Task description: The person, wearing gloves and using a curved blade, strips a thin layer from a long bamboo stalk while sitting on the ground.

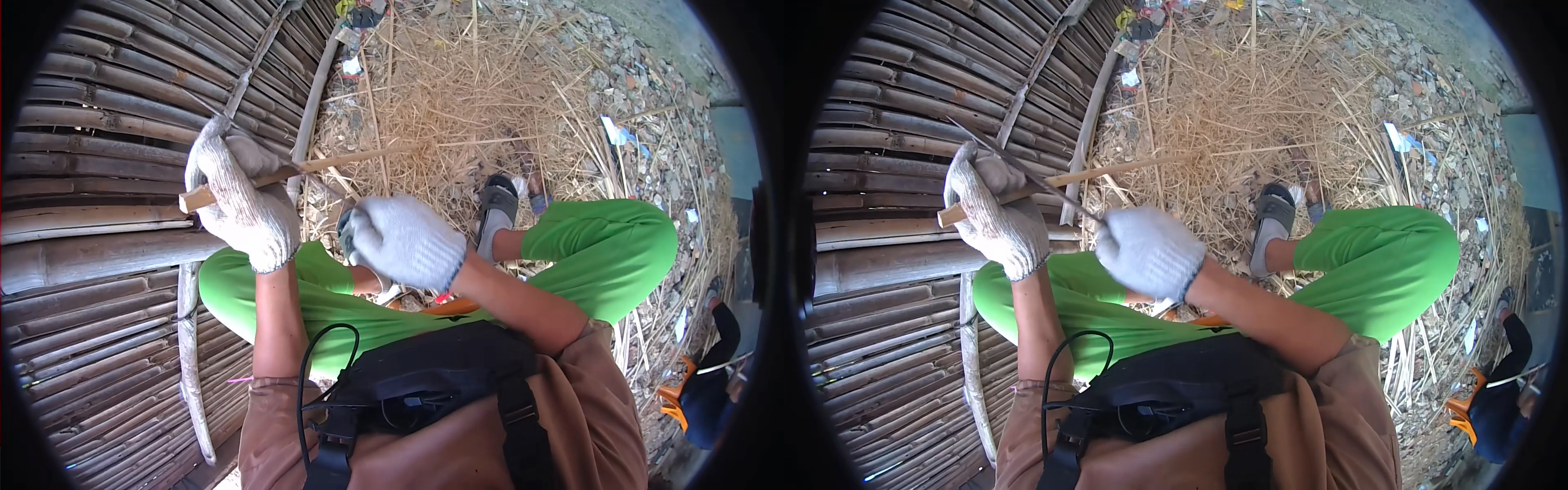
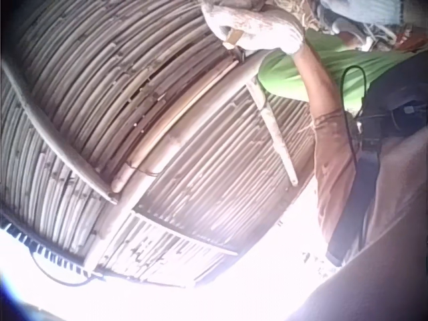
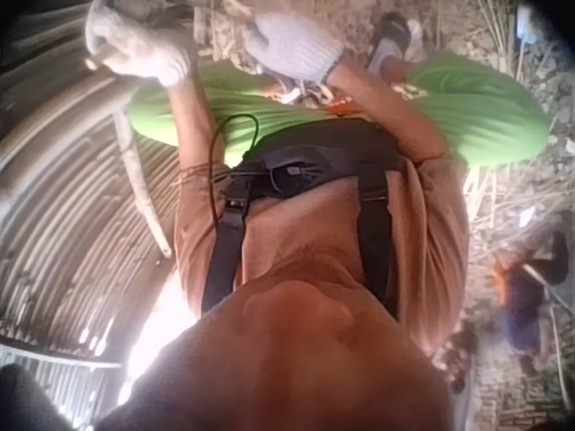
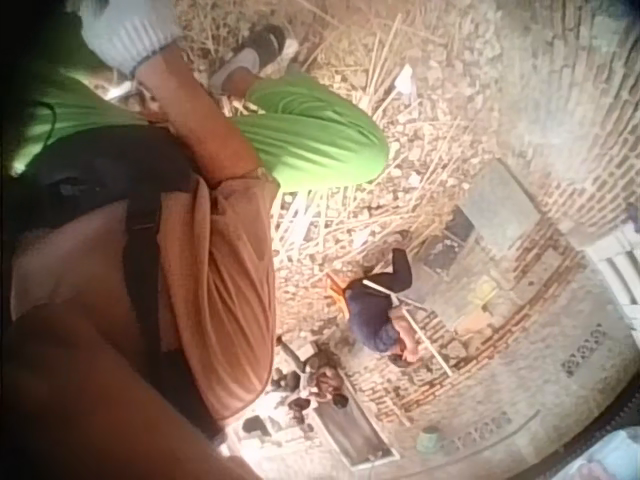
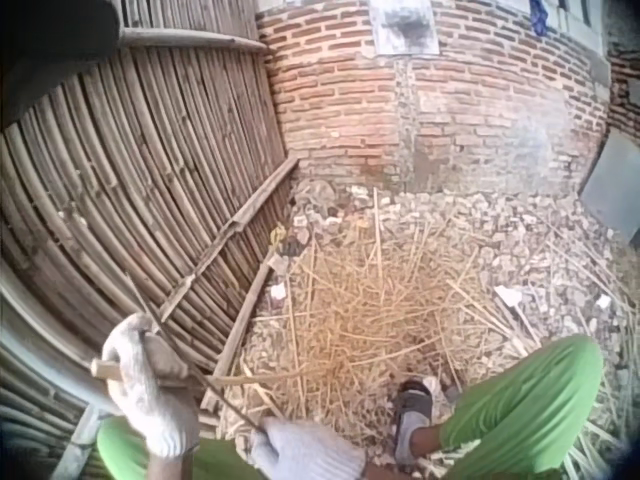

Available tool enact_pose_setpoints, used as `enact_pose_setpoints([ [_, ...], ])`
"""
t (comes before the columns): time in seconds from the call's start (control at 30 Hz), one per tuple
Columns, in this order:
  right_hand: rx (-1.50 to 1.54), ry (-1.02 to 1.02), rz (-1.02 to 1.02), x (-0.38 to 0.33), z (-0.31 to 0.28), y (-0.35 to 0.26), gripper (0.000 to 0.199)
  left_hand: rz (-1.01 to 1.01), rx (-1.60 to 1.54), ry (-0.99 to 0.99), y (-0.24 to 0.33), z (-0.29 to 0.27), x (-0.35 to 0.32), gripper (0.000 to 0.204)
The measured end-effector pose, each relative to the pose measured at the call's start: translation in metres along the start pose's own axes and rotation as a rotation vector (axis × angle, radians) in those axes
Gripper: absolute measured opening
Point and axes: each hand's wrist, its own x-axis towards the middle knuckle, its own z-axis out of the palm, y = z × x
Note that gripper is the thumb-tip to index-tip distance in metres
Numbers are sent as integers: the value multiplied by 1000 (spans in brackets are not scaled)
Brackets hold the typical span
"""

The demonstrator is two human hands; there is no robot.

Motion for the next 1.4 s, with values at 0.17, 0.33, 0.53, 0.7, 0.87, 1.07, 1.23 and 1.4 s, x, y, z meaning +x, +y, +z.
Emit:
enact_pose_setpoints([
  [0.17, -111, 26, 60, 1, -3, 17, 34, -13, 32, -1, 0, 1, 4, 32],
  [0.33, -67, 19, -86, -10, -26, -31, 29, 377, 404, -30, -5, -4, 9, 27],
  [0.53, -120, 42, 15, -11, -23, -12, 31, 418, 468, 17, -6, 4, 12, 37],
  [0.7, -126, 41, -62, -15, -40, -45, 35, 450, 455, -13, -8, 3, 16, 48],
  [0.87, -238, 90, 53, -18, -26, 35, 36, 440, 275, -98, -11, 12, 15, 50],
  [1.07, -118, 51, 9, -20, -37, -8, 36, 541, 498, -124, -7, 9, 13, 45],
  [1.23, -196, 19, 155, -4, -6, 43, 40, 458, 357, -31, -6, 12, 12, 43],
  [1.4, -267, 3, 342, -19, -10, 124, 47, 540, 379, -86, -19, 17, 18, 45],
])
